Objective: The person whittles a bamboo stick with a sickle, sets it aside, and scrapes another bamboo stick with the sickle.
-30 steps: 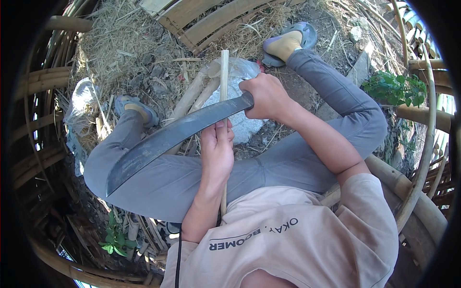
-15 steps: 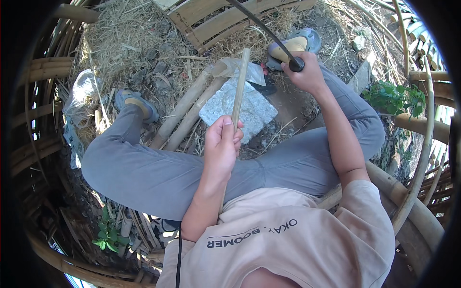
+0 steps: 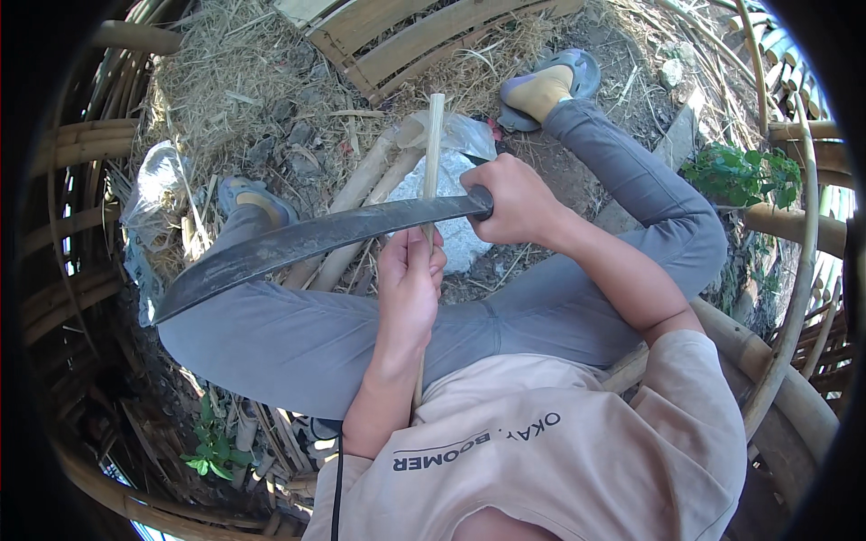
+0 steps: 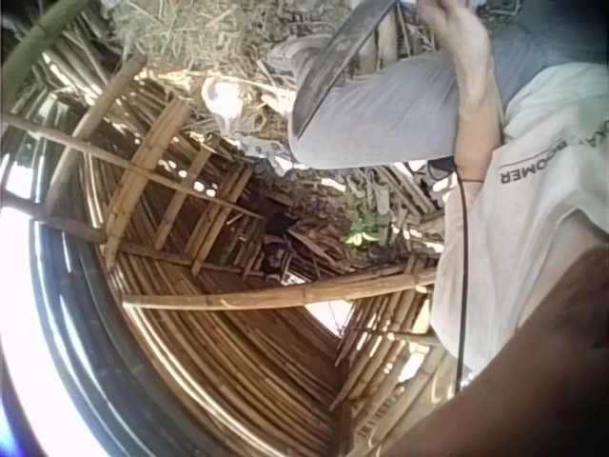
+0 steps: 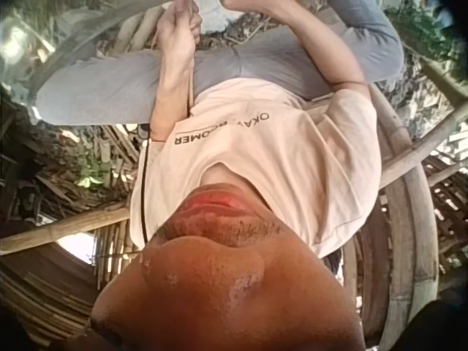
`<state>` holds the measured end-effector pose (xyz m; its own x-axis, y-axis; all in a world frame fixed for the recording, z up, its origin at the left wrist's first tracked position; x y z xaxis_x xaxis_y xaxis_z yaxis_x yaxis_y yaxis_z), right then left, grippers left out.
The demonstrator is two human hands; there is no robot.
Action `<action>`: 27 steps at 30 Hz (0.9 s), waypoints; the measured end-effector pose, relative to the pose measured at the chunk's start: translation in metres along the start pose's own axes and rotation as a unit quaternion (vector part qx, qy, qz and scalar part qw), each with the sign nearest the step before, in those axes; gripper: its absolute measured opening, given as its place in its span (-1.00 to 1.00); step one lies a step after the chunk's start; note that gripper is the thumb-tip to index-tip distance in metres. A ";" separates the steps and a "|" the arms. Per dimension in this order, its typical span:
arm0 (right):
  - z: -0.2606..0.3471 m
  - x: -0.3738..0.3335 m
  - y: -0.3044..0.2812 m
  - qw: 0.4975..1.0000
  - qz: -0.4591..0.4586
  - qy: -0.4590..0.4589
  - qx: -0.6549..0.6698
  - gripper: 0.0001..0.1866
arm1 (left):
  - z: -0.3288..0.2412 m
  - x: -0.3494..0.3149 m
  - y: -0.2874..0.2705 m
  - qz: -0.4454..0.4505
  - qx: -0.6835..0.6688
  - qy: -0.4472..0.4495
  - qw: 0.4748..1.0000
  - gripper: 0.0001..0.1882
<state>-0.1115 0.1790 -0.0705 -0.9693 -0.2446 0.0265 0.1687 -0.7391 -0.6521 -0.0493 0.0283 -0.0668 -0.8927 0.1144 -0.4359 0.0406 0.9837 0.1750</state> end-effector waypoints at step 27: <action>-0.140 0.010 -0.144 0.929 -0.280 0.201 -0.133 -0.74 | 0.010 -0.006 0.011 0.050 -0.009 -0.014 0.999 -0.68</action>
<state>-0.1708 0.3703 -0.0822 -0.8898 0.4243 0.1679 -0.3803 -0.4861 -0.7868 -0.0394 0.0400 -0.0711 -0.8716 0.2169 -0.4397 0.1212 0.9643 0.2355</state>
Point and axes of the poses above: each hand's wrist, its own x-axis towards the middle knuckle, its own y-axis out of the palm, z = x × y, the point moved 8 cm from there along x, towards the middle knuckle, and after that the axes turned 6 degrees about y, right-handed, at the moved point
